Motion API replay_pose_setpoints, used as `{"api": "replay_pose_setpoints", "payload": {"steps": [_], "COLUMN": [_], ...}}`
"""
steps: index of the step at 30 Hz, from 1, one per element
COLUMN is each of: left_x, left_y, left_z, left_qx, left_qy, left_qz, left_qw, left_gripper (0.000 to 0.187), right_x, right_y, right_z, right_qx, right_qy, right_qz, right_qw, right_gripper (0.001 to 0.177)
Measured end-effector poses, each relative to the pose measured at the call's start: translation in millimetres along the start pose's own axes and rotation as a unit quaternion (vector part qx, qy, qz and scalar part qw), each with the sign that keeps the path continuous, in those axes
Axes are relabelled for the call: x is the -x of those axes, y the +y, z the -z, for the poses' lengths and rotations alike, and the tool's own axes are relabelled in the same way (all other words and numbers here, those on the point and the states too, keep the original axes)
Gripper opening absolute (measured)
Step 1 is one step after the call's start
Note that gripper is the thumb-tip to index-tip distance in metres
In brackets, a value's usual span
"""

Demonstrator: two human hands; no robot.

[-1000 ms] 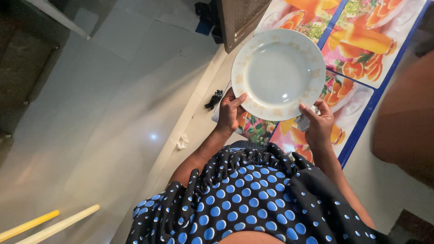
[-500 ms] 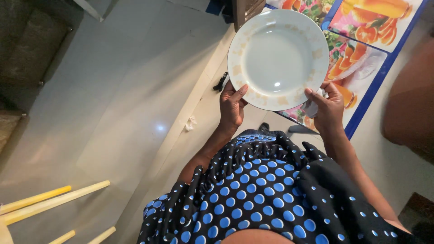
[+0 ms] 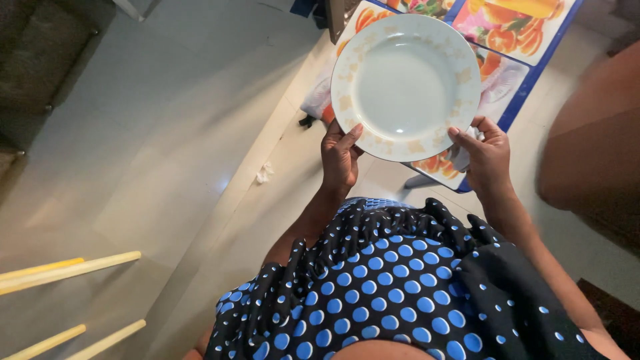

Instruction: The person wipes several plates with a white cloth, handling them one at a time. They pick up each plate from a glass table, wipe both sides, and place it on a nearby tray. The person repeats this process for multiple plates throughout the clip.

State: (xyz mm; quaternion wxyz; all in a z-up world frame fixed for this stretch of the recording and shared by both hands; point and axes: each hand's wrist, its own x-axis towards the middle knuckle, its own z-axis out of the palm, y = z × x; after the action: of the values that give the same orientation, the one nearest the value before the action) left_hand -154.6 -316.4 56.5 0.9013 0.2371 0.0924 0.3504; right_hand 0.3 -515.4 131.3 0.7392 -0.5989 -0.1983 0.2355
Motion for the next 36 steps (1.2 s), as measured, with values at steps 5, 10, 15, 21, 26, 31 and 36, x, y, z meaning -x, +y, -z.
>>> {"api": "replay_pose_setpoints", "payload": {"steps": [5,10,15,21,26,31,36], "left_x": [25,42,52,41,12,-34,-81], "left_y": [-65,-128,-174,-203,-222,-245,-256], "left_z": [-43,-91,-127,-152,-171,-189,-219], "left_qx": [0.012,0.023,0.035,0.036,0.049,0.063,0.062], "left_qy": [0.0,0.014,0.047,0.029,0.038,0.039,0.092], "left_qz": [-0.014,-0.032,-0.024,-0.044,-0.045,-0.058,-0.062], "left_qw": [1.0,0.999,0.998,0.998,0.997,0.996,0.992], "left_gripper": [0.037,0.036,0.039,0.036,0.037,0.038,0.04], "right_x": [12,11,10,-11,-46,-107,-174], "right_y": [-38,-67,-90,-103,-122,-129,-137], "right_z": [72,150,200,235,247,270,287], "right_qx": [0.026,0.063,0.07,0.075,0.1,0.128,0.147], "right_qy": [-0.012,-0.021,-0.027,-0.027,-0.032,-0.04,-0.058], "right_qz": [-0.016,-0.027,-0.033,-0.042,-0.056,-0.073,-0.089], "right_qw": [0.999,0.997,0.997,0.996,0.993,0.988,0.983], "right_gripper": [0.019,0.019,0.021,0.02,0.021,0.02,0.02]}}
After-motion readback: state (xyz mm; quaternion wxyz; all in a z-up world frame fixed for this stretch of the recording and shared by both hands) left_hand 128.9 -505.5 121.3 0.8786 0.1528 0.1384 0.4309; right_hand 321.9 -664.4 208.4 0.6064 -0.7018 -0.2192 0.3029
